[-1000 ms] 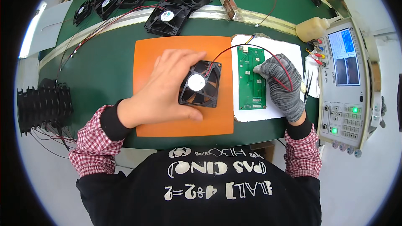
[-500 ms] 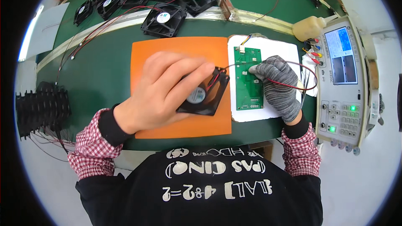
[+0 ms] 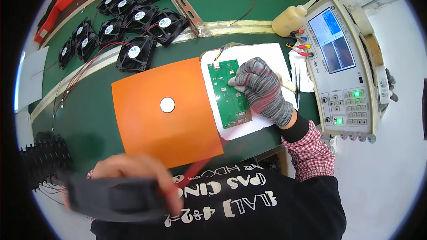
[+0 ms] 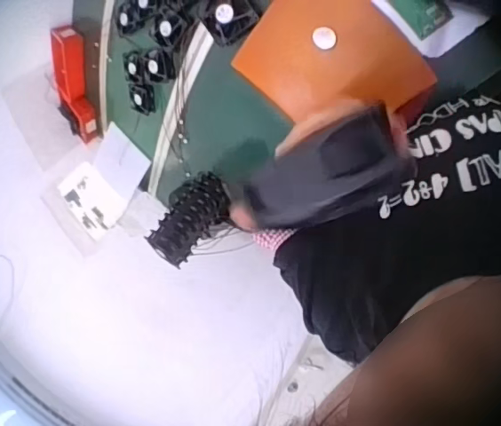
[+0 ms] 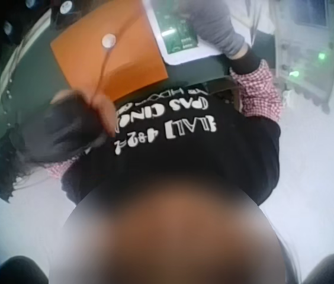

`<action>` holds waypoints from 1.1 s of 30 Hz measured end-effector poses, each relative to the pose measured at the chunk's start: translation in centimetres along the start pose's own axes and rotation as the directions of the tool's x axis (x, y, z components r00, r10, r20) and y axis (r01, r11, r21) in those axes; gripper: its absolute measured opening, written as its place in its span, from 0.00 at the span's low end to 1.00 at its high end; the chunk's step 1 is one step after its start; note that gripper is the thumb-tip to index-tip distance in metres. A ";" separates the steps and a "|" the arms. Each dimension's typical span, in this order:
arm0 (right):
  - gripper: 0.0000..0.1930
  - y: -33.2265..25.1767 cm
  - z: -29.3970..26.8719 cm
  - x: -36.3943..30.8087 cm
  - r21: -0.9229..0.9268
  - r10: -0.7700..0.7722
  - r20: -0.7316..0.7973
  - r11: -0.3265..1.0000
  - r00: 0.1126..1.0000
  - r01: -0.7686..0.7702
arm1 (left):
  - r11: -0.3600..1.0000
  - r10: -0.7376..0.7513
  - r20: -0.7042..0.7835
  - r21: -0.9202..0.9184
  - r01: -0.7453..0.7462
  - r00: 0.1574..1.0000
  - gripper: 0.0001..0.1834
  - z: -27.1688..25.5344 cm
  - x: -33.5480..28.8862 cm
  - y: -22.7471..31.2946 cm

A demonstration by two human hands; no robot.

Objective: The person repeatedly picks up small black cooling fans from a tray and connects them to a green circuit board using red and black wires. After each connection, the fan spins briefly before being disconnected and placed back on the tray. The process is repeated for multiple fans throughout the clip.

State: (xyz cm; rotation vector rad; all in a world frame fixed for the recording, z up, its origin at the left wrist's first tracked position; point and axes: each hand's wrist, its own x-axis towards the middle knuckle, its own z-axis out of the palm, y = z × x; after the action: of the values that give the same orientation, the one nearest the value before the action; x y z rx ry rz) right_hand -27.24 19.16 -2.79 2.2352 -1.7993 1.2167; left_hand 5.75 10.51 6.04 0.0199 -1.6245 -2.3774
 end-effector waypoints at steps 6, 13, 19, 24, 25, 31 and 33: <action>0.07 0.2 0.0 -0.1 -0.115 -0.078 0.048 0.990 0.996 0.083 | -0.447 0.711 0.488 0.870 -0.210 0.507 0.23 -1.1 4.7 -1.6; 0.07 -0.6 -0.7 -0.2 0.044 0.056 -0.081 0.998 0.995 -0.052 | -0.332 0.745 0.397 0.918 -0.217 0.536 0.41 -6.0 16.9 -1.0; 0.21 -0.4 -0.9 0.1 0.177 0.167 -0.213 0.976 0.963 -0.130 | -0.555 0.461 0.206 0.826 0.100 0.863 0.15 -14.2 16.7 -3.4; 0.31 -2.6 -1.6 1.2 0.130 0.033 -0.290 0.991 0.957 0.005 | -0.070 0.484 0.458 0.870 -0.488 0.746 0.10 -5.0 11.3 -2.0; 0.32 -3.1 -1.5 1.1 0.180 0.002 -0.139 0.983 0.990 0.024 | -0.171 0.460 0.534 0.837 -0.520 0.709 0.10 -3.9 9.5 -3.4; 0.18 -4.0 -1.9 0.5 -0.133 -0.347 0.236 0.914 0.908 0.384 | -0.136 -0.031 0.655 0.745 -0.653 0.755 0.06 -1.5 3.8 -1.3; 0.13 -3.0 -2.7 1.0 -0.309 -0.264 0.137 0.904 0.955 0.295 | -0.461 0.084 0.420 0.820 -0.339 0.904 0.07 -4.3 2.6 0.7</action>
State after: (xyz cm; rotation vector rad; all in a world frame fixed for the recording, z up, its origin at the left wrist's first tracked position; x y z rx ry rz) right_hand -26.22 20.58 0.97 2.2789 -1.5000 0.7144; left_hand 4.09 5.80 5.45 -0.1857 -2.7528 0.1974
